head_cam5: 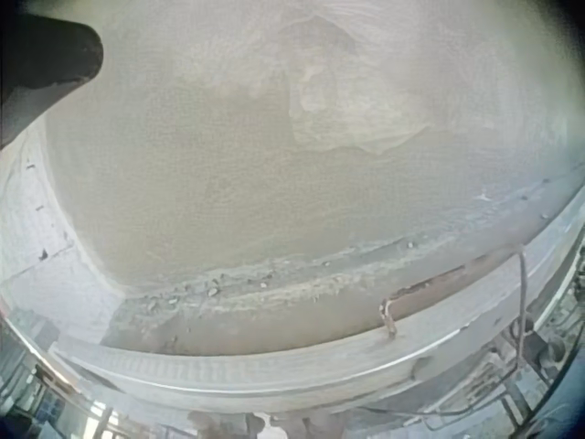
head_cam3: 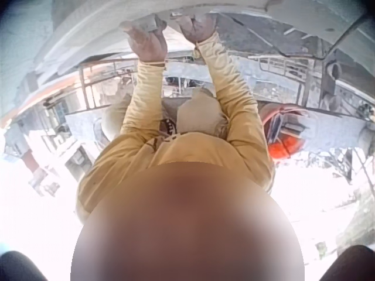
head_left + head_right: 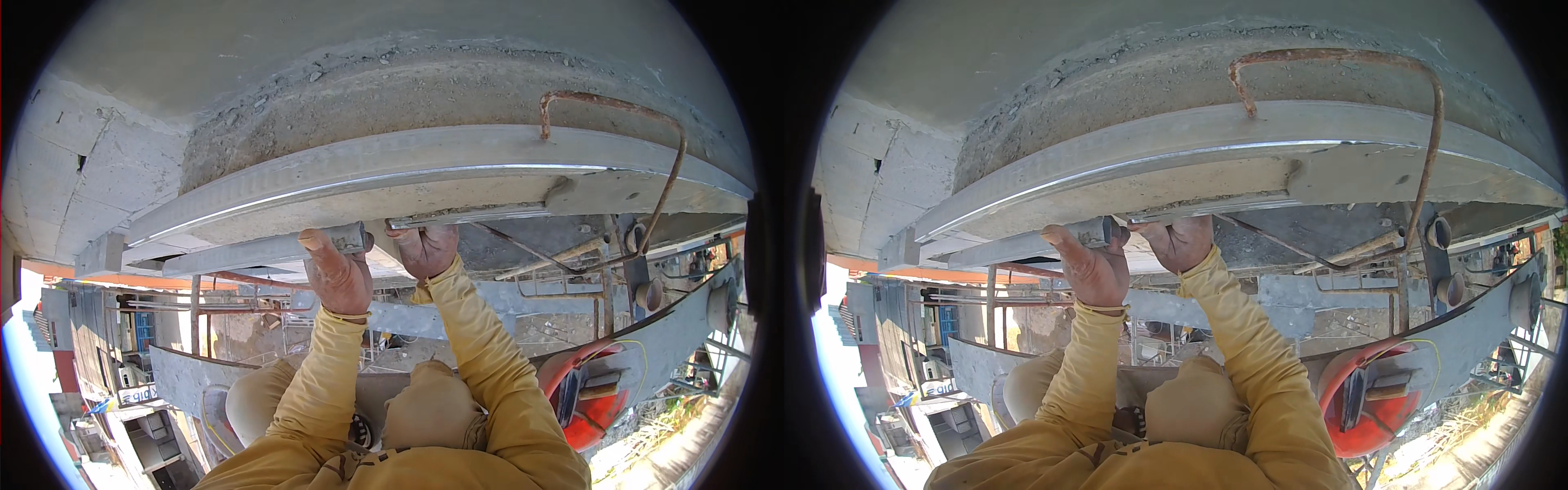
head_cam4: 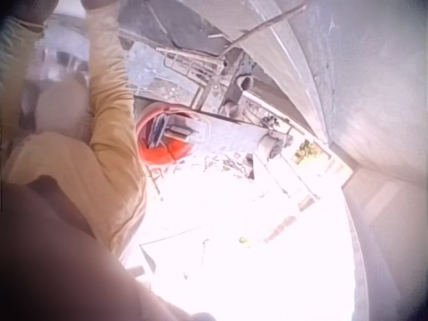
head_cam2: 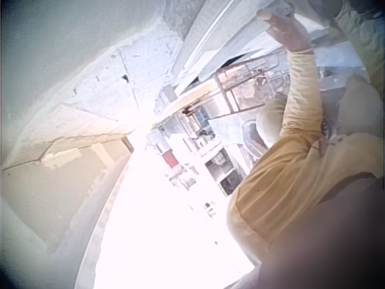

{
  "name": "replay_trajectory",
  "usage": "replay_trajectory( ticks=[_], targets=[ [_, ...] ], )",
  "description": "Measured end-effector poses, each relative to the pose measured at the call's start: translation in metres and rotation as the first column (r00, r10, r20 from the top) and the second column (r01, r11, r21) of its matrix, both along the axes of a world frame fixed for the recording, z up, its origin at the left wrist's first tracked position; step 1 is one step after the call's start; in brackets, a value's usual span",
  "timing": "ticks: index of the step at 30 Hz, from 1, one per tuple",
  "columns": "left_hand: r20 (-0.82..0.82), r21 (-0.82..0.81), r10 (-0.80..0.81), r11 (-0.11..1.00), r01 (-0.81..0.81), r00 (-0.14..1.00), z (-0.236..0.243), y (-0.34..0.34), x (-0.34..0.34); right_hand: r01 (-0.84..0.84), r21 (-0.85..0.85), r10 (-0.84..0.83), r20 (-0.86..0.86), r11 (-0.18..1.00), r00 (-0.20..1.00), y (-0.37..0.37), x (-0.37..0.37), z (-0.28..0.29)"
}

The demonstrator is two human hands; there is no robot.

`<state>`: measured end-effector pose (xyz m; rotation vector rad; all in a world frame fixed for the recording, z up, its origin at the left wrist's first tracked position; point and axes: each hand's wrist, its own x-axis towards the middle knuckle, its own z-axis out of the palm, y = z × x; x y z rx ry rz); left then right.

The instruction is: Measure and fit metal trim pieces onto a concrete structure on a construction site.

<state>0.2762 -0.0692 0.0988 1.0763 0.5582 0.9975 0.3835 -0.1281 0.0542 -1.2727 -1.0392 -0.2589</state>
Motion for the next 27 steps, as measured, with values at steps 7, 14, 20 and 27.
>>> replay_trajectory(
  ticks=[7,14,20,27],
  targets=[
    [0.235,-0.03,-0.222,0.972,0.235,0.946,-0.006,0.026,-0.01,-0.256,-0.24,0.166,-0.341,0.936,0.925,-0.019,-0.02,0.011],
    [0.263,-0.067,-0.219,0.967,0.244,0.939,0.01,0.001,0.015,-0.006,-0.629,-0.289,-0.366,0.777,0.885,-0.205,-0.028,0.013],
    [0.337,-0.147,-0.178,0.96,0.238,0.924,0.005,0.007,0.018,0.186,-0.976,-0.955,0.16,-0.114,0.251,-0.435,-0.039,0.022],
    [0.273,-0.108,-0.127,0.981,0.161,0.954,0.01,0.013,0.02,-0.012,-0.806,-0.67,0.484,-0.592,0.563,-0.506,-0.089,-0.011]
  ],
)
